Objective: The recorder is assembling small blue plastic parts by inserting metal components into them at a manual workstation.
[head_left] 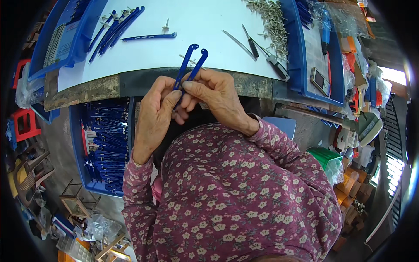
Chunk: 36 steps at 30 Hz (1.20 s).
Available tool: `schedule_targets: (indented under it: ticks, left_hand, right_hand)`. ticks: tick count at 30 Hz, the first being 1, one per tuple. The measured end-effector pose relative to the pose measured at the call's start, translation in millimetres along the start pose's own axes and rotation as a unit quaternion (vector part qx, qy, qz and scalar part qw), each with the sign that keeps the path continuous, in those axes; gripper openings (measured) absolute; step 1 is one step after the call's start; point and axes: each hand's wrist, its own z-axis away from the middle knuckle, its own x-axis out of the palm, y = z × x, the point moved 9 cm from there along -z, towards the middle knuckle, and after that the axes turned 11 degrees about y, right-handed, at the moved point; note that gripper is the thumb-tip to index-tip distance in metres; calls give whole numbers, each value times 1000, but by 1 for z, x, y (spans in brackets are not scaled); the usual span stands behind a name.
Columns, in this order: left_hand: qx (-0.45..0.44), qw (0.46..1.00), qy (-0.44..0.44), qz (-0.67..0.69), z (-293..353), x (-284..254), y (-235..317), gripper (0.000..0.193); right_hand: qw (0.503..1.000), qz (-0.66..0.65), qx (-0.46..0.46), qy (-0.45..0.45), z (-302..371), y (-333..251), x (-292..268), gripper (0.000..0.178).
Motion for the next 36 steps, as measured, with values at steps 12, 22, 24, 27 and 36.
schedule_targets:
  ticks: [12, 22, 24, 27, 36]
  left_hand:
    - [-27, 982, -67, -174, -23, -12, -7, 9]
    - [-54, 967, -105, -224, -30, -11, -14, 11]
    - [9, 969, -60, -238, -30, -14, -3, 15]
    - [72, 952, -62, -292, -24, -13, 5, 22]
    - [246, 895, -30, -371, -4, -11, 17, 30]
  right_hand:
    - [898, 406, -153, 68, 16, -28, -50, 15]
    - [844, 443, -303, 9, -2, -28, -20, 42]
    - [841, 445, -308, 2, -4, -28, -20, 41]
    - [846, 439, -303, -9, -7, -29, -20, 40]
    - [833, 442, -332, -25, -9, -30, -17, 37]
